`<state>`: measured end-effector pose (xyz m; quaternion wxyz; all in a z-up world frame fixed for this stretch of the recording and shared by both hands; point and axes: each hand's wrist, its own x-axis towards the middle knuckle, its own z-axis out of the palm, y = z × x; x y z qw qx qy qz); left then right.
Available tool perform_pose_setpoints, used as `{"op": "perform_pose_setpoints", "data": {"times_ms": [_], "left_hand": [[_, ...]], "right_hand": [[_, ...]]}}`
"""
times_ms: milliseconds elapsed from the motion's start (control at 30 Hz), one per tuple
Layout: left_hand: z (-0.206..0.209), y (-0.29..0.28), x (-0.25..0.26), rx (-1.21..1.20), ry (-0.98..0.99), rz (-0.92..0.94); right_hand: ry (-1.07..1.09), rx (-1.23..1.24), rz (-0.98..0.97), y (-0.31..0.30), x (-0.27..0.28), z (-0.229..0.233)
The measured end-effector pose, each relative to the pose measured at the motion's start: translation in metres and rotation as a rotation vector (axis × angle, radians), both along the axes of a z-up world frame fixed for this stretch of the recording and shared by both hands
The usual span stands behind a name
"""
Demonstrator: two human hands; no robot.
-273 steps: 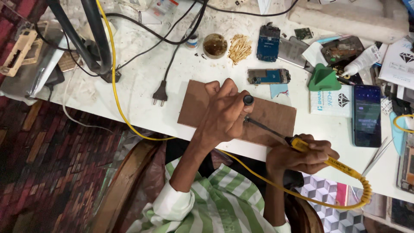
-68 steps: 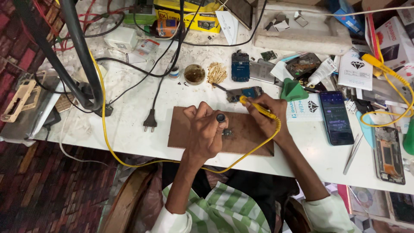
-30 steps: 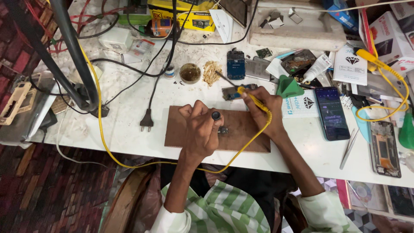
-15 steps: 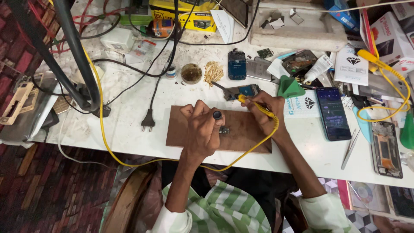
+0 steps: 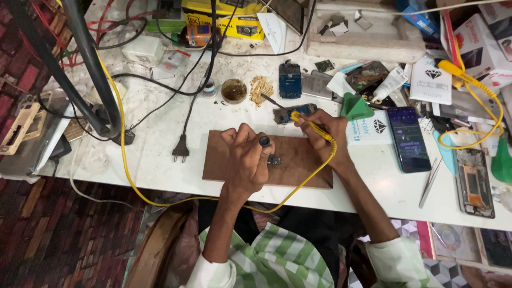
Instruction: The person uses a soldering iron and a desoldering pump to work on a small electronic component placed on a wooden board. They repeatedly apply heat and remove solder from the component while seated at a cluttered workbench.
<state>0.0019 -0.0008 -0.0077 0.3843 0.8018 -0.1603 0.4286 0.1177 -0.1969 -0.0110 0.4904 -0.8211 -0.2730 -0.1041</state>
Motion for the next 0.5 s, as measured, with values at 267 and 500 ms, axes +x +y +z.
{"op": "perform_pose_setpoints", "data": {"times_ms": [267, 500], "left_hand": [[0.0006, -0.0012, -0.0004, 0.011, -0.003, -0.006], [0.0006, -0.0006, -0.0008, 0.002, 0.005, 0.016]], "right_hand": [[0.072, 0.063, 0.125, -0.0052, -0.0001, -0.0021], [0.144, 0.202, 0.132, -0.0030, 0.0081, -0.0097]]}}
